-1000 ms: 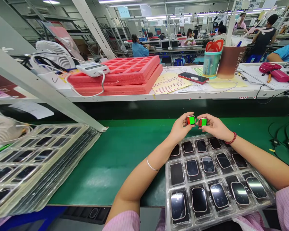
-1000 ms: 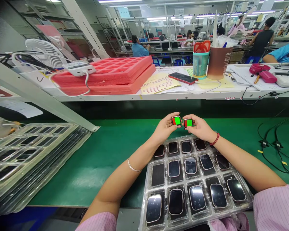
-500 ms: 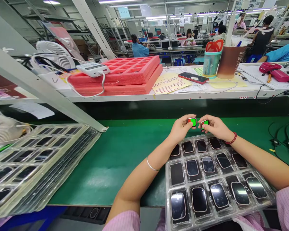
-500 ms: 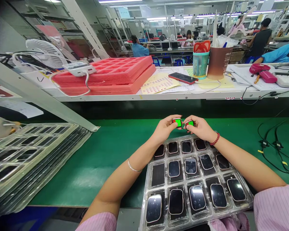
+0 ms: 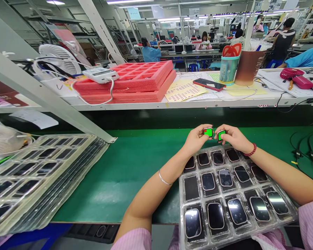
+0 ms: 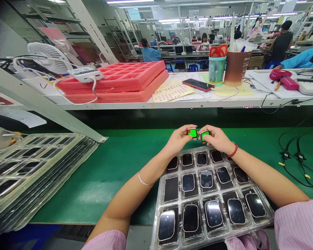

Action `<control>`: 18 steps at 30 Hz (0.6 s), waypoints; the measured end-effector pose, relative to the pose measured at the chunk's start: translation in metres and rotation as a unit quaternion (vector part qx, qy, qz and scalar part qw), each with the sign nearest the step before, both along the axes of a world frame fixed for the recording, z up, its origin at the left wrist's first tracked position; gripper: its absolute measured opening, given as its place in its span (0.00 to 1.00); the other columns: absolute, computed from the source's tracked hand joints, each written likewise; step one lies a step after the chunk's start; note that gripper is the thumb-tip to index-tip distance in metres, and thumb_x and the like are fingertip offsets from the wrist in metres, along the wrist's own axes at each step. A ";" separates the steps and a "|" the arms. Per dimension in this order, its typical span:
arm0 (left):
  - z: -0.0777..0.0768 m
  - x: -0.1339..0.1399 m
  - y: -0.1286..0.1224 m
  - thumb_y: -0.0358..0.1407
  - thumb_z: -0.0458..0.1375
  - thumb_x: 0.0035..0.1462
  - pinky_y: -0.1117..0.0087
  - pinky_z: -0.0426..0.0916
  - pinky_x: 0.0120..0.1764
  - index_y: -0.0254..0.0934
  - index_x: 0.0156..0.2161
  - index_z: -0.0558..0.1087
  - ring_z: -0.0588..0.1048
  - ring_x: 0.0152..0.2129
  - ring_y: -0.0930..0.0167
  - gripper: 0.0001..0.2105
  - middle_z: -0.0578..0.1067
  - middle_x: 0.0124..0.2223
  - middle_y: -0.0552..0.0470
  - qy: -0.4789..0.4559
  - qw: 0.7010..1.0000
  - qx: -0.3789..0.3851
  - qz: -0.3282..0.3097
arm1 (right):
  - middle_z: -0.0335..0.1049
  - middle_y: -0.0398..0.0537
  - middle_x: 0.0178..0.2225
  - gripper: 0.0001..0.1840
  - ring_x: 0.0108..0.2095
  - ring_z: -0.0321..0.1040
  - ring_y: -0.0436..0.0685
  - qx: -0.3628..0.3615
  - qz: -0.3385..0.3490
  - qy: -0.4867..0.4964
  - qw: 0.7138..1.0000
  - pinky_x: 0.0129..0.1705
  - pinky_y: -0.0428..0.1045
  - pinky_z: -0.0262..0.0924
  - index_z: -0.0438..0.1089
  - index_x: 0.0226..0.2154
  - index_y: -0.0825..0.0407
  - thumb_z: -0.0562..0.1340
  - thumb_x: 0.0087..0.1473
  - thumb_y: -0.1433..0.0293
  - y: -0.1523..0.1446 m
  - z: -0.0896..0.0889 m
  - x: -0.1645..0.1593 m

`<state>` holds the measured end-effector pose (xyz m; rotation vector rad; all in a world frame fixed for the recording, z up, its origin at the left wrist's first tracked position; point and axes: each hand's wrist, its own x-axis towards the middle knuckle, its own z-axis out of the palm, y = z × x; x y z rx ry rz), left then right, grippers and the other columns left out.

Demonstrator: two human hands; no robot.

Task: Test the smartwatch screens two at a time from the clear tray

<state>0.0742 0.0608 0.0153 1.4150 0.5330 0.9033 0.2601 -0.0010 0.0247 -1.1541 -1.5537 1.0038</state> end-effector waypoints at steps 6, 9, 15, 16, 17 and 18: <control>-0.001 0.000 0.002 0.26 0.59 0.48 0.67 0.73 0.43 0.34 0.48 0.72 0.76 0.38 0.69 0.20 0.78 0.40 0.48 0.005 1.000 -0.006 0.018 | 0.73 0.48 0.39 0.19 0.35 0.72 0.56 -0.009 0.006 0.018 1.000 0.31 0.49 0.70 0.66 0.44 0.51 0.61 0.46 0.69 0.002 -0.002 0.001; 0.000 -0.001 0.002 0.32 0.58 0.54 0.66 0.74 0.41 0.34 0.46 0.74 0.76 0.36 0.69 0.13 0.77 0.39 0.48 0.008 1.000 0.001 0.029 | 0.73 0.48 0.39 0.19 0.35 0.72 0.56 -0.011 0.002 0.014 1.000 0.31 0.50 0.70 0.66 0.44 0.51 0.61 0.47 0.69 0.003 -0.003 0.002; -0.004 0.001 0.004 0.23 0.57 0.43 0.67 0.73 0.45 0.35 0.49 0.72 0.76 0.40 0.68 0.24 0.77 0.41 0.49 -0.018 1.000 -0.009 0.007 | 0.73 0.48 0.39 0.20 0.36 0.71 0.56 -0.011 0.000 0.014 1.000 0.32 0.50 0.70 0.66 0.44 0.50 0.60 0.44 0.71 0.005 -0.006 0.002; -0.005 0.001 0.004 0.23 0.58 0.42 0.67 0.72 0.45 0.35 0.49 0.72 0.76 0.40 0.69 0.25 0.77 0.41 0.49 -0.017 1.000 -0.009 0.007 | 0.73 0.48 0.40 0.21 0.36 0.71 0.56 -0.011 0.001 0.014 1.000 0.32 0.49 0.70 0.66 0.44 0.50 0.60 0.44 0.71 0.005 -0.006 0.002; -0.006 0.001 0.004 0.23 0.58 0.43 0.68 0.72 0.44 0.34 0.49 0.72 0.76 0.40 0.69 0.24 0.77 0.40 0.49 -0.016 1.000 -0.008 0.009 | 0.73 0.48 0.40 0.21 0.36 0.71 0.56 -0.012 0.003 0.013 1.000 0.32 0.49 0.70 0.66 0.44 0.51 0.60 0.43 0.71 0.005 -0.006 0.001; -0.007 0.001 0.005 0.24 0.59 0.43 0.68 0.73 0.43 0.34 0.49 0.72 0.76 0.39 0.69 0.24 0.77 0.40 0.49 -0.014 1.000 -0.007 0.012 | 0.73 0.48 0.41 0.21 0.37 0.71 0.56 -0.012 0.004 0.013 1.000 0.32 0.49 0.70 0.66 0.44 0.51 0.60 0.43 0.71 0.005 -0.007 0.001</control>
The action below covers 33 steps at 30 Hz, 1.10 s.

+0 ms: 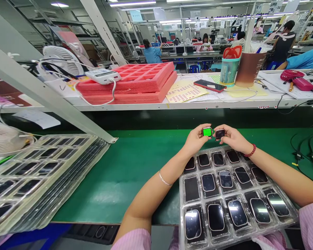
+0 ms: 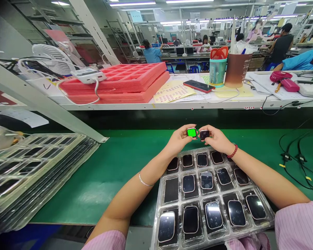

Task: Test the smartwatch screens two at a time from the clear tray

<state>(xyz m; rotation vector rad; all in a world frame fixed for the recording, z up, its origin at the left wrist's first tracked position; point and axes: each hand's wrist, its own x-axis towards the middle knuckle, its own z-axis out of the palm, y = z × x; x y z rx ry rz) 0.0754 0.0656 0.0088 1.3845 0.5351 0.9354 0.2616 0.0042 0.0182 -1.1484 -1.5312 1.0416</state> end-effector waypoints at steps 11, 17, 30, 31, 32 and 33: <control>0.007 -0.002 -0.003 0.26 0.59 0.45 0.70 0.71 0.40 0.33 0.49 0.71 0.75 0.34 0.71 0.22 0.76 0.36 0.50 0.029 0.999 0.022 0.030 | 0.72 0.49 0.40 0.21 0.37 0.72 0.56 0.007 0.007 0.004 1.000 0.33 0.49 0.70 0.66 0.46 0.51 0.60 0.46 0.71 0.000 -0.002 0.001; 0.010 -0.002 -0.005 0.24 0.57 0.43 0.71 0.71 0.38 0.33 0.49 0.70 0.74 0.33 0.71 0.24 0.76 0.34 0.51 0.036 0.999 0.017 0.022 | 0.72 0.49 0.42 0.23 0.37 0.72 0.57 0.018 0.015 -0.011 1.000 0.34 0.50 0.71 0.65 0.48 0.51 0.59 0.46 0.71 0.001 -0.004 0.002; 0.010 -0.001 -0.004 0.22 0.57 0.39 0.69 0.71 0.40 0.33 0.54 0.66 0.75 0.37 0.69 0.31 0.76 0.37 0.49 0.015 0.999 -0.027 0.023 | 0.68 0.49 0.48 0.33 0.42 0.70 0.56 0.007 0.039 0.015 0.999 0.38 0.50 0.70 0.59 0.56 0.47 0.63 0.46 0.74 0.004 -0.012 0.006; 0.011 -0.001 -0.004 0.22 0.57 0.39 0.69 0.71 0.39 0.33 0.54 0.65 0.75 0.37 0.69 0.32 0.76 0.37 0.49 0.008 0.999 -0.041 0.021 | 0.68 0.49 0.48 0.35 0.42 0.70 0.55 -0.005 0.038 0.031 0.999 0.38 0.49 0.70 0.58 0.57 0.47 0.64 0.46 0.74 0.005 -0.013 0.006; 0.012 -0.002 -0.004 0.22 0.58 0.39 0.69 0.71 0.39 0.33 0.55 0.65 0.75 0.37 0.69 0.32 0.76 0.37 0.49 0.002 0.998 -0.055 0.018 | 0.68 0.49 0.47 0.37 0.41 0.69 0.54 -0.019 0.036 0.050 0.998 0.37 0.48 0.70 0.56 0.58 0.46 0.66 0.46 0.73 0.006 -0.014 0.006; 0.012 -0.002 -0.004 0.22 0.59 0.39 0.69 0.71 0.39 0.33 0.55 0.64 0.75 0.36 0.69 0.33 0.76 0.37 0.50 -0.003 0.998 -0.068 0.015 | 0.68 0.48 0.46 0.38 0.39 0.69 0.53 -0.032 0.032 0.071 0.996 0.36 0.48 0.70 0.56 0.59 0.46 0.67 0.45 0.73 0.007 -0.015 0.007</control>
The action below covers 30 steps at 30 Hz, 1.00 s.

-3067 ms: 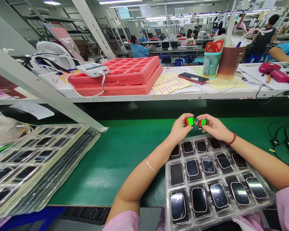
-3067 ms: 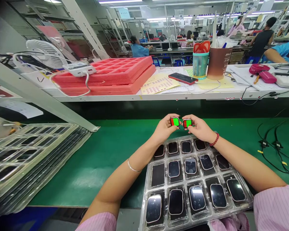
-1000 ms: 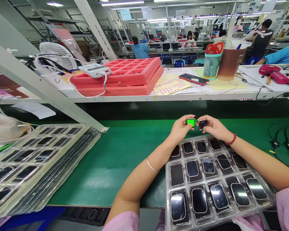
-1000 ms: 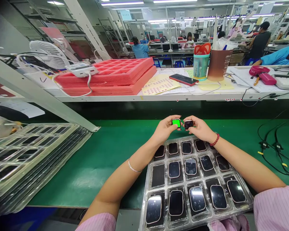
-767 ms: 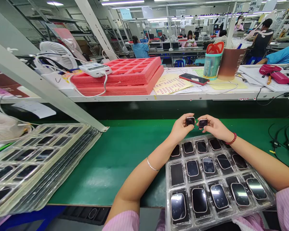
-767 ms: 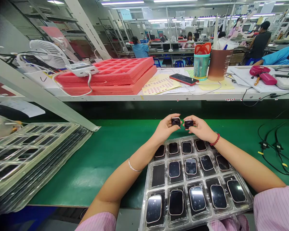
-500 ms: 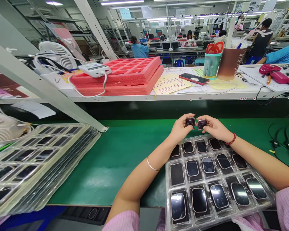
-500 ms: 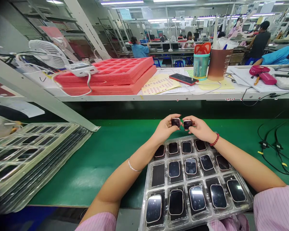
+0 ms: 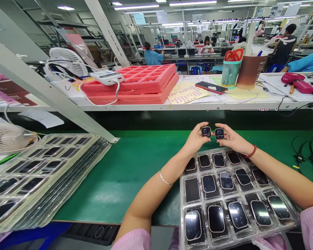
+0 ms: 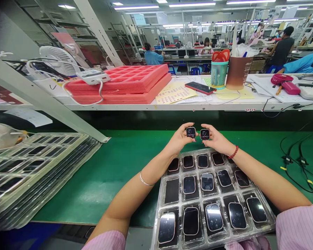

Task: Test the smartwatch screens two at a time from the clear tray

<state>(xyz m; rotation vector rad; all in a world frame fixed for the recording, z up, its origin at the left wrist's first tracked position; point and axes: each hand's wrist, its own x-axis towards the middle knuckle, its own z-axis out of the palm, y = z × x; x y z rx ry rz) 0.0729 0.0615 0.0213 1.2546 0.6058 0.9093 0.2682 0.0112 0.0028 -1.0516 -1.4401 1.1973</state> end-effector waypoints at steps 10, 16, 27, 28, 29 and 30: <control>0.004 -0.005 0.005 0.34 0.60 0.58 0.72 0.70 0.36 0.31 0.47 0.71 0.75 0.24 0.76 0.13 0.78 0.41 0.43 -0.113 0.971 -0.198 -0.068 | 0.74 0.52 0.41 0.24 0.29 0.72 0.50 -0.164 0.060 0.206 0.963 0.27 0.43 0.70 0.66 0.51 0.52 0.60 0.61 0.52 0.000 0.017 0.009; 0.007 -0.005 0.004 0.31 0.58 0.60 0.72 0.71 0.39 0.31 0.50 0.71 0.77 0.27 0.75 0.13 0.79 0.41 0.44 -0.145 0.961 -0.223 -0.073 | 0.76 0.54 0.36 0.37 0.26 0.73 0.51 -0.250 0.114 0.268 0.923 0.25 0.44 0.70 0.68 0.48 0.55 0.33 0.69 0.51 0.002 0.022 0.014; 0.018 -0.008 0.007 0.45 0.42 0.70 0.73 0.72 0.33 0.25 0.44 0.73 0.77 0.22 0.74 0.25 0.80 0.34 0.42 -0.148 0.938 -0.302 -0.088 | 0.77 0.52 0.35 0.35 0.27 0.74 0.51 -0.228 0.174 0.299 0.910 0.27 0.45 0.71 0.67 0.48 0.56 0.36 0.70 0.51 0.006 0.016 0.021; 0.018 -0.008 0.008 0.47 0.41 0.69 0.72 0.72 0.33 0.24 0.44 0.73 0.76 0.22 0.74 0.26 0.79 0.33 0.42 -0.149 0.934 -0.312 -0.093 | 0.77 0.52 0.35 0.34 0.26 0.74 0.51 -0.230 0.166 0.294 0.913 0.27 0.45 0.71 0.68 0.48 0.56 0.37 0.70 0.50 0.006 0.016 0.021; 0.018 -0.009 0.010 0.48 0.41 0.69 0.72 0.72 0.32 0.24 0.44 0.73 0.76 0.21 0.74 0.28 0.79 0.33 0.42 -0.151 0.931 -0.319 -0.097 | 0.77 0.51 0.34 0.34 0.26 0.73 0.51 -0.232 0.154 0.287 0.917 0.26 0.44 0.70 0.68 0.47 0.55 0.39 0.69 0.49 0.006 0.017 0.021; 0.017 -0.009 0.011 0.50 0.41 0.69 0.71 0.72 0.31 0.24 0.44 0.73 0.75 0.20 0.74 0.29 0.79 0.32 0.42 -0.151 0.930 -0.322 -0.099 | 0.77 0.51 0.33 0.33 0.25 0.72 0.51 -0.233 0.138 0.278 0.922 0.25 0.44 0.69 0.69 0.47 0.54 0.42 0.68 0.48 0.005 0.017 0.020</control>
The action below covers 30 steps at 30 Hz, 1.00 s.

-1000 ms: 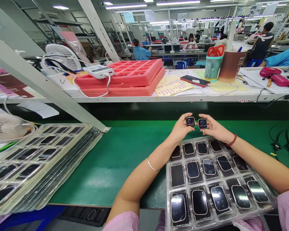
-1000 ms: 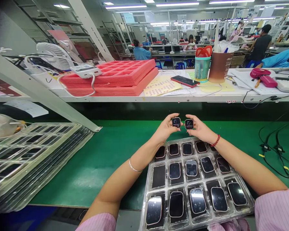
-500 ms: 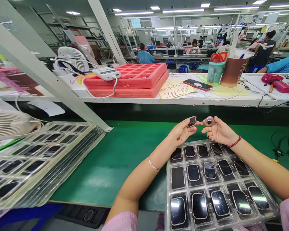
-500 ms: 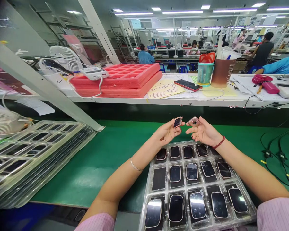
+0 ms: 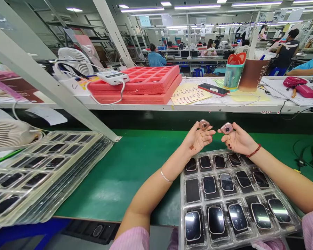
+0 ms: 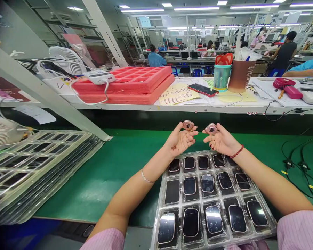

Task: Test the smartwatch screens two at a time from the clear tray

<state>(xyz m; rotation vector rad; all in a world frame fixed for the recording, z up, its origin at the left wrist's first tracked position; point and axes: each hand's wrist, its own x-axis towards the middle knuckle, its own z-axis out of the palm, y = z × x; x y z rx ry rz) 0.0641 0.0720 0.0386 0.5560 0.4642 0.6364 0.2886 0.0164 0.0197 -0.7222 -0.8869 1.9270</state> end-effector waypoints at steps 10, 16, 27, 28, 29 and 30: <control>-0.012 0.007 -0.011 0.22 0.64 0.42 0.76 0.68 0.30 0.34 0.53 0.64 0.78 0.33 0.70 0.30 0.77 0.41 0.46 0.144 0.958 0.234 0.077 | 0.72 0.48 0.44 0.33 0.34 0.73 0.52 0.124 -0.123 -0.177 0.968 0.32 0.46 0.71 0.63 0.50 0.48 0.73 0.42 0.71 -0.009 0.000 -0.019; -0.017 0.010 -0.013 0.25 0.58 0.46 0.76 0.67 0.28 0.34 0.51 0.67 0.77 0.29 0.71 0.23 0.76 0.39 0.48 0.186 0.908 0.365 0.088 | 0.71 0.45 0.36 0.21 0.26 0.67 0.49 0.229 -0.155 -0.306 0.911 0.25 0.45 0.66 0.64 0.45 0.51 0.66 0.47 0.70 -0.011 0.001 -0.026; -0.015 0.009 -0.014 0.25 0.56 0.48 0.76 0.66 0.27 0.34 0.53 0.68 0.77 0.28 0.72 0.24 0.76 0.38 0.48 0.187 0.908 0.367 0.082 | 0.71 0.46 0.37 0.19 0.29 0.68 0.52 0.266 -0.157 -0.356 0.882 0.30 0.48 0.67 0.65 0.45 0.51 0.63 0.48 0.69 -0.015 -0.001 -0.028; -0.016 0.009 -0.014 0.25 0.56 0.48 0.76 0.66 0.27 0.34 0.52 0.69 0.78 0.28 0.72 0.23 0.76 0.38 0.48 0.189 0.907 0.367 0.082 | 0.71 0.46 0.37 0.19 0.29 0.68 0.52 0.270 -0.159 -0.359 0.879 0.30 0.48 0.67 0.65 0.45 0.51 0.63 0.49 0.68 -0.015 -0.002 -0.028; -0.016 0.009 -0.014 0.26 0.56 0.49 0.76 0.66 0.27 0.34 0.51 0.69 0.78 0.28 0.71 0.22 0.76 0.37 0.49 0.190 0.907 0.368 0.081 | 0.71 0.46 0.37 0.18 0.29 0.68 0.52 0.272 -0.160 -0.361 0.878 0.30 0.48 0.67 0.65 0.45 0.51 0.63 0.49 0.68 -0.015 -0.002 -0.028; -0.016 0.009 -0.014 0.26 0.55 0.49 0.76 0.66 0.26 0.34 0.50 0.70 0.78 0.28 0.71 0.21 0.76 0.36 0.49 0.192 0.906 0.368 0.080 | 0.71 0.47 0.37 0.18 0.28 0.68 0.52 0.274 -0.162 -0.362 0.876 0.30 0.49 0.67 0.65 0.45 0.51 0.63 0.49 0.68 -0.015 -0.002 -0.028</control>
